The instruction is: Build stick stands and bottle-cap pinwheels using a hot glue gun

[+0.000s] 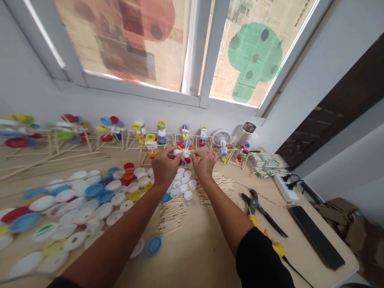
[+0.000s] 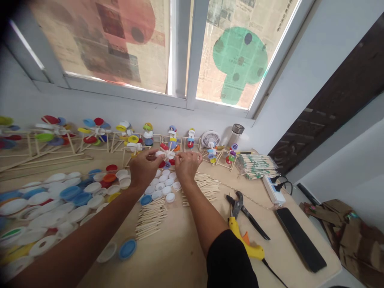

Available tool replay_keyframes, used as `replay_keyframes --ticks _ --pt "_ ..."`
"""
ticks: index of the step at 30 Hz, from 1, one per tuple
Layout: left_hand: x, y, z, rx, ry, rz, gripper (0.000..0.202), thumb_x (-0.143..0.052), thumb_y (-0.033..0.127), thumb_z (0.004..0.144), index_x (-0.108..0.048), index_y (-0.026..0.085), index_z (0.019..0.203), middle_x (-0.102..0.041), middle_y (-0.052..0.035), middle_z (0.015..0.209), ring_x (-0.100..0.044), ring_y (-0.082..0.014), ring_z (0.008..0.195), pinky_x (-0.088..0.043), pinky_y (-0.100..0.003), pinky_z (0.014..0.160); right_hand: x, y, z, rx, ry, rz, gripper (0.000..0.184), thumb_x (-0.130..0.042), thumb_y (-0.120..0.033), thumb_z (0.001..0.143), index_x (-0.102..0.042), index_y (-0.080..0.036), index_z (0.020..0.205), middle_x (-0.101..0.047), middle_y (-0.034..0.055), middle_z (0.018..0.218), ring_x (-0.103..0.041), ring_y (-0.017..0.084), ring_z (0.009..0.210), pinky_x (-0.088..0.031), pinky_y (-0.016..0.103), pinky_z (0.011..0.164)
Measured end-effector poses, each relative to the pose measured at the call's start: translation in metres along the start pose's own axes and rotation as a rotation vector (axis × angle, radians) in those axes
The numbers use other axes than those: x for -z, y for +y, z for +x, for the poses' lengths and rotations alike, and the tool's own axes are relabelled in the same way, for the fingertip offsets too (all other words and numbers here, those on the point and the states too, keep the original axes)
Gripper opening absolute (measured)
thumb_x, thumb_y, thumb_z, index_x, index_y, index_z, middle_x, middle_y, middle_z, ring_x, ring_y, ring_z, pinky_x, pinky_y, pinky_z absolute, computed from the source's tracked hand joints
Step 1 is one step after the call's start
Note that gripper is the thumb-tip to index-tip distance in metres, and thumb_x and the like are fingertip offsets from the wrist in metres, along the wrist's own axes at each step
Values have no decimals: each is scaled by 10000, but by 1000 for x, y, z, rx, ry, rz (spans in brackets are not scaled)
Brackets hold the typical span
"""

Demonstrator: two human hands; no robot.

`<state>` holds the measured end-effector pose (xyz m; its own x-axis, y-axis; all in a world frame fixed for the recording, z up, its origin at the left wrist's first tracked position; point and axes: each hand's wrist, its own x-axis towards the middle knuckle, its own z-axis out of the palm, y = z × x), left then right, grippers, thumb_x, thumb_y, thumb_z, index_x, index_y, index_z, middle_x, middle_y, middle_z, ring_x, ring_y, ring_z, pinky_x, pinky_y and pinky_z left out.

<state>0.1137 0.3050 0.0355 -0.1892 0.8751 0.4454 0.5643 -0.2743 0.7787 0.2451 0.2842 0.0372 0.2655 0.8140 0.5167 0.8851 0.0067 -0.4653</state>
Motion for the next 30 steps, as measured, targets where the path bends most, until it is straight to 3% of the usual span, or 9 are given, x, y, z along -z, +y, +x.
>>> replay_keyframes --ticks 5,11,16,23,30 --pt "4 9 -7 -99 -5 18 321 -602 344 802 -703 166 1048 -738 -77 963 -690 -211 803 -522 -332 817 15 0 -2 37 -50 -56 92 -678 -247 864 -749 -249 805 -755 46 941 -569 259 1043 -257 479 1046" --pt "10 21 -17 -200 -53 54 262 -591 283 822 -686 199 1051 -723 -85 1071 -657 -245 1029 -478 -340 931 24 -3 -2 87 -118 -106 98 -690 -268 860 -759 -257 792 -759 52 917 -569 268 1039 -250 484 1044" --pt "12 24 -23 -236 -93 70 247 -598 280 845 -680 192 1060 -718 -88 1015 -672 -231 910 -488 -326 871 25 -3 0 55 -131 -94 125 -676 -259 875 -776 -274 803 -773 37 893 -599 249 999 -298 444 1004" --pt "11 20 -21 -225 -95 65 262 -590 287 850 -672 175 1072 -714 -89 1008 -672 -223 899 -485 -313 875 21 0 4 -12 -120 -40 142 -687 -267 872 -794 -282 780 -786 14 889 -636 233 964 -338 412 970" --pt "13 -1 -16 -103 -76 78 344 -502 347 892 -638 181 1161 -719 -81 1076 -679 -185 812 -517 -295 797 11 2 9 -58 -118 -11 135 -688 -260 863 -799 -278 788 -789 12 836 -658 219 942 -347 395 977"
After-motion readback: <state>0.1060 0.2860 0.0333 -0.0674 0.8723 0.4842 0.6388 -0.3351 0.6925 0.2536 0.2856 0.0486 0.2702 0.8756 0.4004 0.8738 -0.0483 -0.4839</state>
